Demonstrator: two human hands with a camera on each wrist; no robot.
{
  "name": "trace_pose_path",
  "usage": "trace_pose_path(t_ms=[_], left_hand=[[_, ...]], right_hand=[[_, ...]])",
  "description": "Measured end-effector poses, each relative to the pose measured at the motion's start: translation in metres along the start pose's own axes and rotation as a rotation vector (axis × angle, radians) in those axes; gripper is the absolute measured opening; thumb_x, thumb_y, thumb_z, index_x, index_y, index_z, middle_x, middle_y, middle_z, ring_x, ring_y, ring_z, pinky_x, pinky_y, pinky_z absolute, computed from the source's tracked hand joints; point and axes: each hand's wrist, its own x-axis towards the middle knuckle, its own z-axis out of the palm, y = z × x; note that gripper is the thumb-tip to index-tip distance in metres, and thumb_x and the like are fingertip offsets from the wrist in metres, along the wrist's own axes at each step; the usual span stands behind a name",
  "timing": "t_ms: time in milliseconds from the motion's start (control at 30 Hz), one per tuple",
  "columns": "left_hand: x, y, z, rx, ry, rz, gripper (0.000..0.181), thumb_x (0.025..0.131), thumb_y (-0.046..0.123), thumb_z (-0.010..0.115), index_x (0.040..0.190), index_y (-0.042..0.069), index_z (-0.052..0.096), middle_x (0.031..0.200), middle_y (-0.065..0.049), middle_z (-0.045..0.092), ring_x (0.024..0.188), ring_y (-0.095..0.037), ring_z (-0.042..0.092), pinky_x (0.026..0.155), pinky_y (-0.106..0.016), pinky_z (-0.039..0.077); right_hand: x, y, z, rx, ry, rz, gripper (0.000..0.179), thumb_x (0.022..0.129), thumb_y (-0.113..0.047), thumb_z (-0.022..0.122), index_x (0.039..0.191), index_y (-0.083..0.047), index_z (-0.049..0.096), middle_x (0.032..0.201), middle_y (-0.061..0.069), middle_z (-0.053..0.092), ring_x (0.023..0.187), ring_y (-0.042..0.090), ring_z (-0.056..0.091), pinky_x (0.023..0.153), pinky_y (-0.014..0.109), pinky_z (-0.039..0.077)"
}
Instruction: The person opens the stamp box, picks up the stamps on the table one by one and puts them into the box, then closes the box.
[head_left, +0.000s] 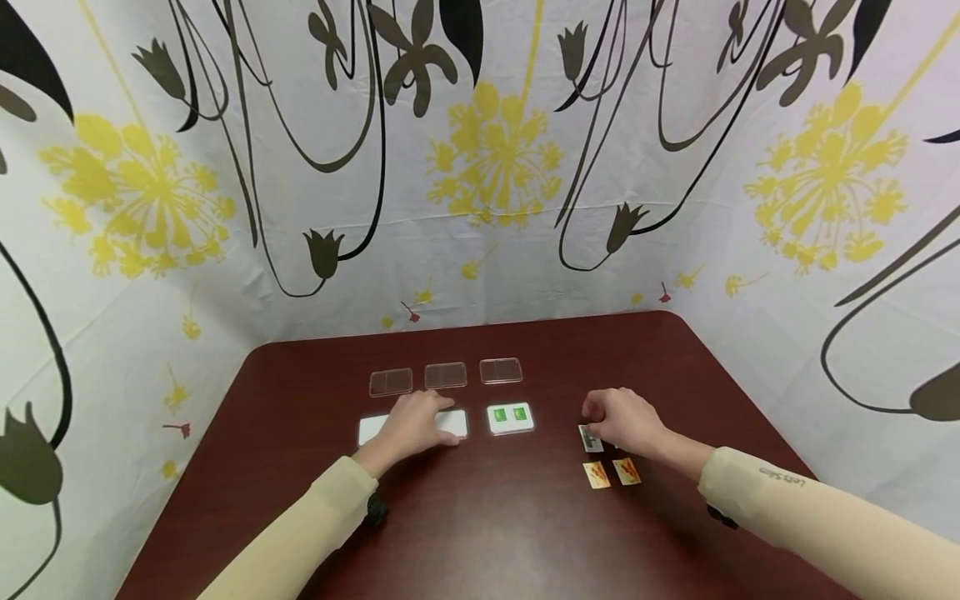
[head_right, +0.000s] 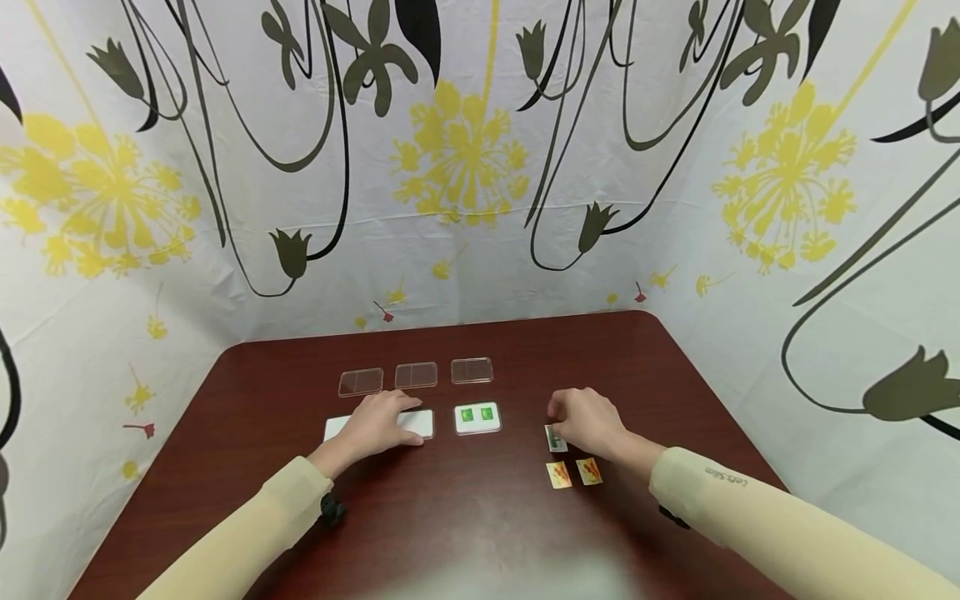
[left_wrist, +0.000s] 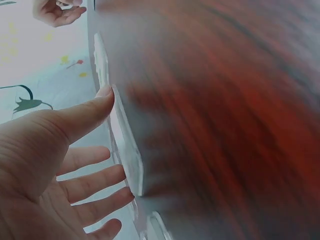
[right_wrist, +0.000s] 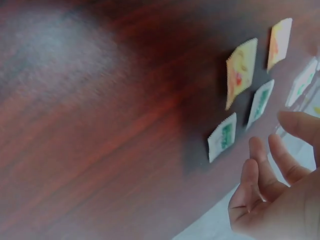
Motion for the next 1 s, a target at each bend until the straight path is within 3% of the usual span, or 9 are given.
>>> trace_pose_path(t_ms=[367,500,867,1000], left_hand=[[-0.013,-0.011,-0.005,0.01,0.015,0.001,0.067,0.076,0.049,0.087,0.128,0.011,0.071,0.113,-0.006,0.07,0.102,-0.027,0.065,0.088,-0.051,0.049],[-0.016,-0.013,-0.006,0.002,0.018,-0.002,0.066,0.076,0.048,0.087,0.128,0.011,0.071,0.113,-0.006,0.069,0.103,-0.027,0.064,0.089,-0.052,0.048],[-0.02,-0.017,-0.005,0.008,0.028,0.005,0.064,0.075,0.047,0.088,0.125,0.012,0.072,0.112,-0.004,0.069,0.101,-0.024,0.065,0.088,-0.051,0.048],[-0.021,-0.018,-0.004,0.014,0.031,-0.003,0.063,0.075,0.048,0.088,0.125,0.013,0.072,0.111,-0.003,0.069,0.1,-0.023,0.065,0.089,-0.052,0.047]], right_hand=[[-0.014,-0.002,0.011,-0.115,0.042,0.04,0.023,0.077,-0.029,0.087,0.088,-0.018,0.071,0.072,-0.01,0.056,0.066,0.012,0.049,0.045,0.031,0.041],[-0.015,-0.002,0.014,-0.136,0.05,0.054,0.022,0.076,-0.03,0.088,0.084,-0.02,0.069,0.07,-0.008,0.055,0.061,0.012,0.048,0.042,0.031,0.039],[-0.016,-0.003,0.02,-0.007,0.072,0.098,0.018,0.078,-0.017,0.085,0.089,-0.017,0.071,0.081,-0.001,0.068,0.059,0.008,0.055,0.044,0.031,0.043],[-0.016,-0.006,0.022,0.046,0.082,0.11,0.018,0.078,-0.01,0.083,0.09,-0.017,0.072,0.077,-0.004,0.067,0.058,0.008,0.057,0.046,0.032,0.044]])
